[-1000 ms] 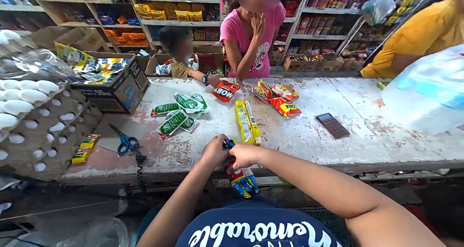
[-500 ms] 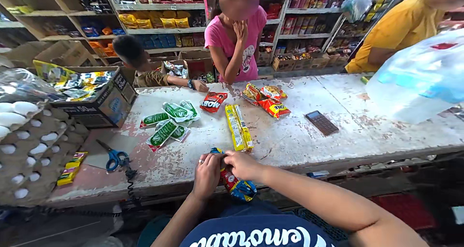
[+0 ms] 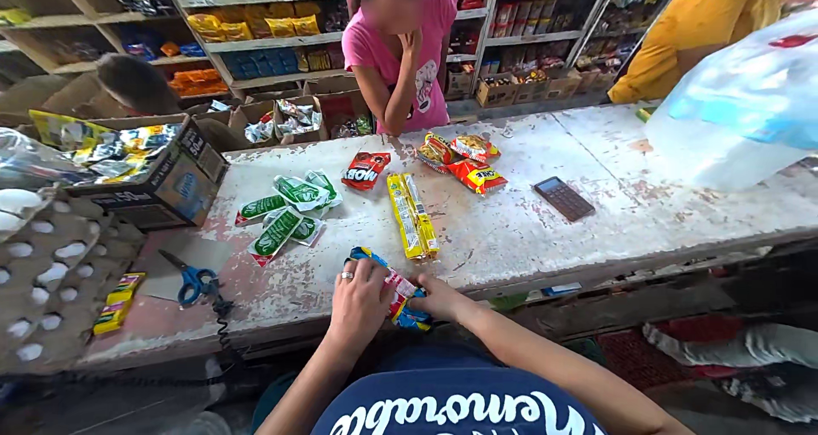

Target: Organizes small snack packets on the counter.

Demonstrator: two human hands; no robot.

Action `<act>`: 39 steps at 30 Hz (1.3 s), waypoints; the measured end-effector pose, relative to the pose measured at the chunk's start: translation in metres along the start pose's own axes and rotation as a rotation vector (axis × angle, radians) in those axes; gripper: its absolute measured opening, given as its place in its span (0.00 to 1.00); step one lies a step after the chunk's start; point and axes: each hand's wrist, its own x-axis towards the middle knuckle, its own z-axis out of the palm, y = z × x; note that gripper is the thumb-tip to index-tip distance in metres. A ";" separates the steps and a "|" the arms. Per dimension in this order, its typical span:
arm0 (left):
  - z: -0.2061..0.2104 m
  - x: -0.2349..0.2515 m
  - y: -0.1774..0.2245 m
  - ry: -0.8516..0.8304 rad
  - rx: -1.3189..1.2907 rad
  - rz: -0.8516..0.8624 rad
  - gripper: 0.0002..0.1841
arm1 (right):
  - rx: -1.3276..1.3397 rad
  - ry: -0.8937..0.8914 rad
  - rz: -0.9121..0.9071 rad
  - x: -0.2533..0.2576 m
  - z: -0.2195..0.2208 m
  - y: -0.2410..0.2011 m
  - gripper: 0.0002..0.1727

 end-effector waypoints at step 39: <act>-0.030 0.060 0.092 -0.973 0.493 -0.262 0.16 | 0.467 -0.015 -0.136 -0.001 0.014 0.014 0.28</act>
